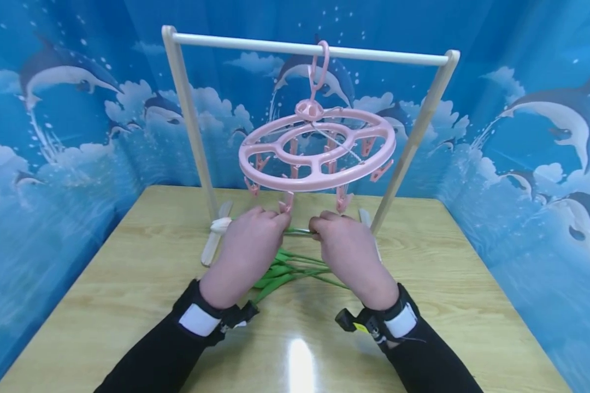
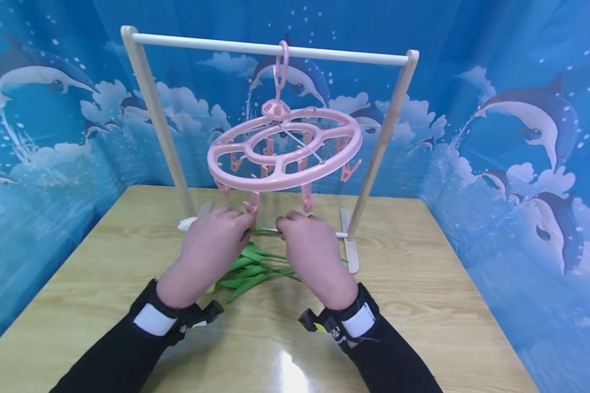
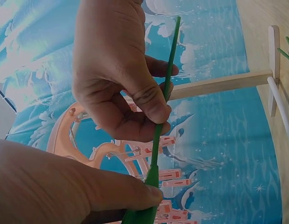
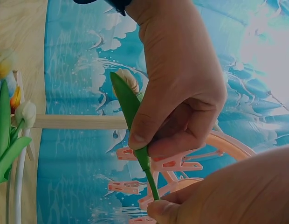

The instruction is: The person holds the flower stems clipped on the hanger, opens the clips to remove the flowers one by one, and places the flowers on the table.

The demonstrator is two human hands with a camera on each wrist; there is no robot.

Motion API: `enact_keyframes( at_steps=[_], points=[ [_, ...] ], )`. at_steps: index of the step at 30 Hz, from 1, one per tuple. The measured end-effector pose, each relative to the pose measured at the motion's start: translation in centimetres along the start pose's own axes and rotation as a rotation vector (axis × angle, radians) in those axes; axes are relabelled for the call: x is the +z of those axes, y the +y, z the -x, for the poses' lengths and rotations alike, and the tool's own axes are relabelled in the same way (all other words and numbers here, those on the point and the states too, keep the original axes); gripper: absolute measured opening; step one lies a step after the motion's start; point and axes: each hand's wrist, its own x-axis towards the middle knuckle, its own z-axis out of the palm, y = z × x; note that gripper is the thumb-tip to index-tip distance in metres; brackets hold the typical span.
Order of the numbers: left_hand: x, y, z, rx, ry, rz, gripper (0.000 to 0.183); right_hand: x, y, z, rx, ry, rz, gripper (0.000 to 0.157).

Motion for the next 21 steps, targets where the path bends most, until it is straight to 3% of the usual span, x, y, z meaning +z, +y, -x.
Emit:
enact_keyframes(
  at_steps=[15, 21],
  points=[
    [0.8, -0.3, 0.1, 0.024, 0.021, -0.057, 0.009, 0.8, -0.2, -0.1, 0.013, -0.030, -0.025, 0.006],
    [1.0, -0.2, -0.1, 0.009, -0.028, -0.035, 0.011, 1.1, -0.1, -0.1, 0.039, -0.035, -0.028, 0.008]
  ],
)
